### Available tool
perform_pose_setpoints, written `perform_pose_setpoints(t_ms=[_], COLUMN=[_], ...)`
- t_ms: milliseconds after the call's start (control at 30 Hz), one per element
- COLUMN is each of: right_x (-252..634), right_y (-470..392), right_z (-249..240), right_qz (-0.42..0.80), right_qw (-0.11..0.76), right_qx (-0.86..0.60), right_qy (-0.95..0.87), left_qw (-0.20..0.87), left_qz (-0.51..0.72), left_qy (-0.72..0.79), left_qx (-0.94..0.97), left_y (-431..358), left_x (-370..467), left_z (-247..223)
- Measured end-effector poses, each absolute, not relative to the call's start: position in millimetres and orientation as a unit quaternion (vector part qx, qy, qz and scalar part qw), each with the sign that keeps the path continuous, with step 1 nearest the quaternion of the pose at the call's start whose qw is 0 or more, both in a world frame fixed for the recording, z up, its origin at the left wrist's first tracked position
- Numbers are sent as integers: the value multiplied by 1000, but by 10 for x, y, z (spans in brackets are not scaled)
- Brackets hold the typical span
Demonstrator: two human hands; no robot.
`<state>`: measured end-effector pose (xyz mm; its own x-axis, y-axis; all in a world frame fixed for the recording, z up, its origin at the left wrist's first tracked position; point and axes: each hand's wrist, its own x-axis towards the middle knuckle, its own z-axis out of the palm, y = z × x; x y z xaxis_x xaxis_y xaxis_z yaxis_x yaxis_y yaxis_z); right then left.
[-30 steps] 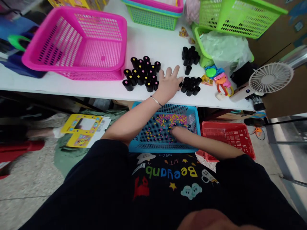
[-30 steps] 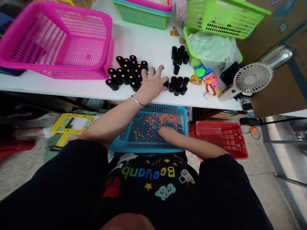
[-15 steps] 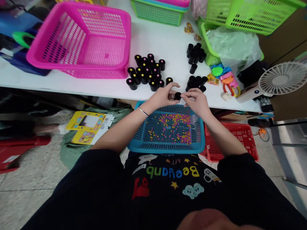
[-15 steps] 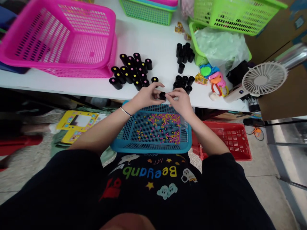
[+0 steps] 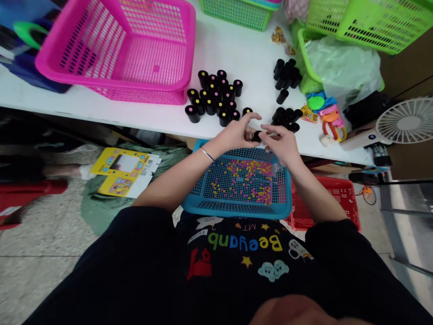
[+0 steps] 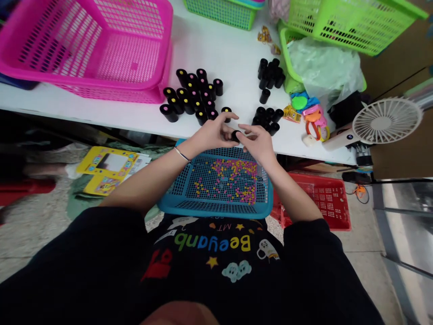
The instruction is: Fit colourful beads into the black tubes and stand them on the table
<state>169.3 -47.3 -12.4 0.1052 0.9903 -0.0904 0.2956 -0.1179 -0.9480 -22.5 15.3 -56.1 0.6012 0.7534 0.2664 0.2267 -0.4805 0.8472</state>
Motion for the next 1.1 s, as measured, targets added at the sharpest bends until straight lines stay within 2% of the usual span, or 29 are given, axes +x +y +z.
perform_pose_setpoints(t_ms=[167,500,767,900,1100], right_x=[1579,1500,1512,1552,1622], right_y=[-465,-369,-383,-496,-515], right_z=[-208,-100,-104,-116,-132], right_qz=[549,594,580,510,432], right_qw=[419,395,396,429,428], right_qx=[-616,-624,-620,-610,-604], right_qy=[-379,-319,-349,-428,-515], left_qw=[427,426,416,416,422], left_qz=[333,325,328,330,331], left_qy=[299,303,306,313,314], left_qx=[786,788,791,787,783], left_y=[143,185,176,164,161], left_x=[-216,-226,-212,-189,-181], left_z=[-564,-607,-602,-573,-567])
